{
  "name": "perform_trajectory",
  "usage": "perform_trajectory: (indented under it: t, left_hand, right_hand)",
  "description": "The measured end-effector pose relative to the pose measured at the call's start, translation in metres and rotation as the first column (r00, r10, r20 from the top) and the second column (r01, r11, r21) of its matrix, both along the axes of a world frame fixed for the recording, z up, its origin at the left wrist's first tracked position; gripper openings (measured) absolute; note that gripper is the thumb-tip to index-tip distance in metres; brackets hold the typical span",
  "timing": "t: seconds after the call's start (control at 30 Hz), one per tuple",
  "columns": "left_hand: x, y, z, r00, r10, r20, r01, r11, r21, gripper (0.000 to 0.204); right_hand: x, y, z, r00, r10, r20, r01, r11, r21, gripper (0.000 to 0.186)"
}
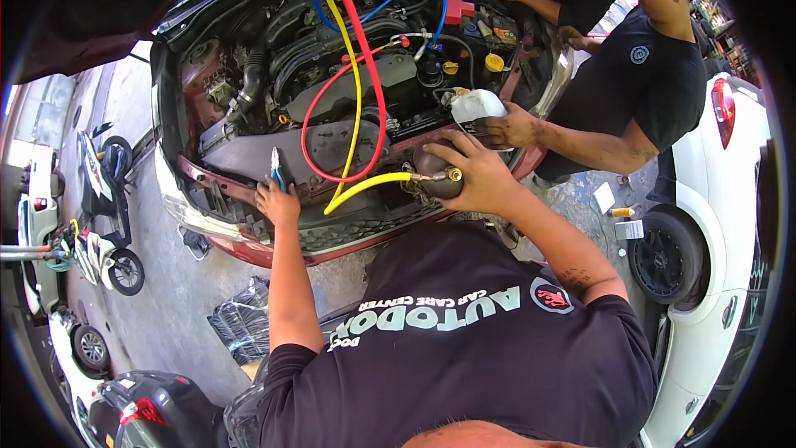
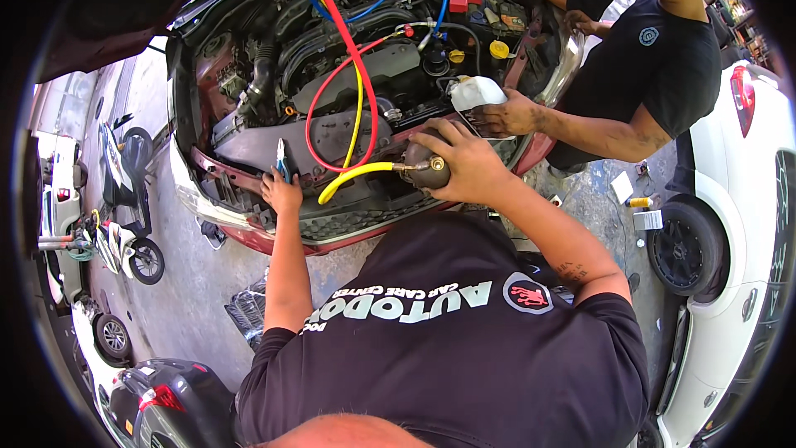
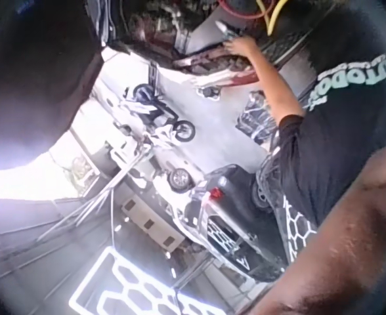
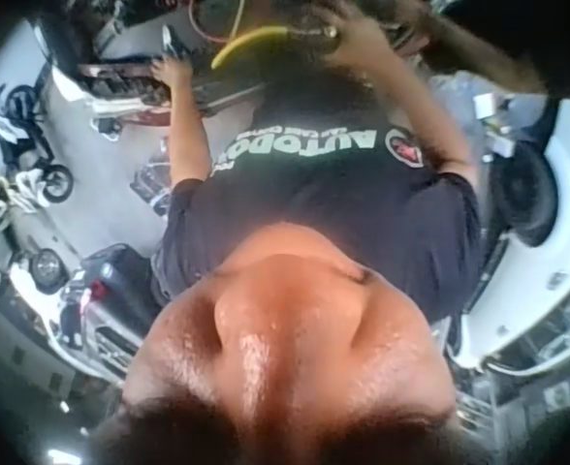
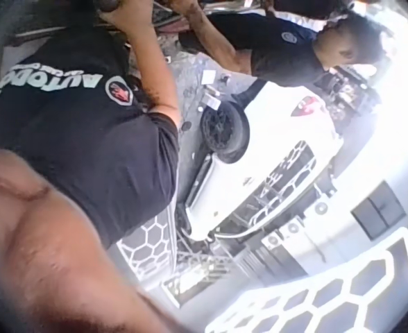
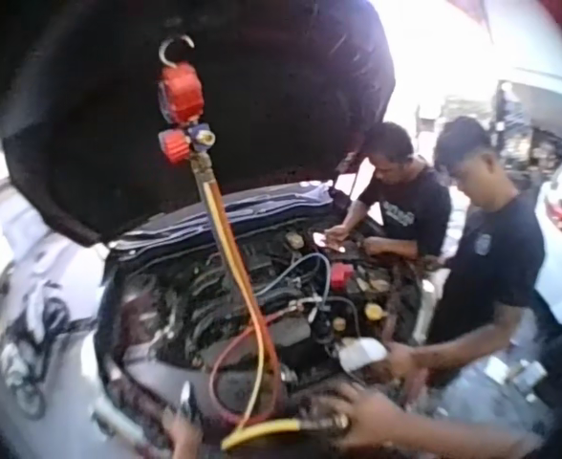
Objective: The person connects a hose from a manifold gauge set to a canister, tightens the fitting using pliers, and hangs the manifold gauge set on the car hood.
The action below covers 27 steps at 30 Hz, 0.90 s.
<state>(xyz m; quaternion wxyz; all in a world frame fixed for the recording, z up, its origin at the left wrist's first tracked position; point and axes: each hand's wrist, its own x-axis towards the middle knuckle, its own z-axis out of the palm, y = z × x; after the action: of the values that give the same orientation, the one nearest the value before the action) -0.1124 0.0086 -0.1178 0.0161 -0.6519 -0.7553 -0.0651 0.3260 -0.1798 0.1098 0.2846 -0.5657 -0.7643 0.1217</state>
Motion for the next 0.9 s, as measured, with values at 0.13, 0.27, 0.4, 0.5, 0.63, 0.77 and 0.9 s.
perform_trajectory:
  t: [0.13, 0.27, 0.4, 0.5, 0.63, 0.77, 0.9]
  left_hand:
    - [0.027, -0.014, 0.012, 0.984, -0.174, 0.047, 0.166, 0.975, 0.146, 0.079]
    - [0.049, -0.032, 0.009, 0.928, -0.361, 0.097, 0.344, 0.926, 0.155, 0.079]
    - [0.058, -0.041, -0.002, 0.896, -0.43, 0.113, 0.423, 0.903, 0.076, 0.075]
    - [0.067, -0.035, 0.0, 0.886, -0.438, 0.152, 0.435, 0.899, 0.054, 0.07]
    - [0.084, -0.004, 0.025, 0.875, -0.448, 0.185, 0.437, 0.894, 0.101, 0.071]
    - [0.106, 0.03, 0.058, 0.753, -0.496, 0.433, 0.503, 0.857, 0.109, 0.077]
    - [0.143, 0.049, 0.088, 0.768, -0.418, 0.485, 0.509, 0.858, -0.066, 0.082]
  right_hand:
    - [-0.001, -0.004, 0.003, 0.998, -0.057, 0.004, 0.057, 0.998, -0.017, 0.081]
    - [-0.001, -0.008, 0.001, 0.997, -0.067, -0.033, 0.066, 0.997, -0.047, 0.082]
    - [0.006, -0.009, -0.003, 0.999, 0.018, -0.04, -0.018, 1.0, -0.008, 0.081]
    - [0.009, -0.009, -0.002, 0.998, 0.061, -0.029, -0.062, 0.998, -0.03, 0.081]
    - [0.008, -0.004, 0.003, 0.997, 0.062, -0.044, -0.065, 0.997, -0.051, 0.08]
    - [0.01, 0.001, 0.002, 0.995, 0.061, -0.073, -0.067, 0.995, -0.075, 0.081]
    - [0.011, 0.002, 0.004, 0.995, 0.024, -0.095, -0.029, 0.998, -0.056, 0.084]
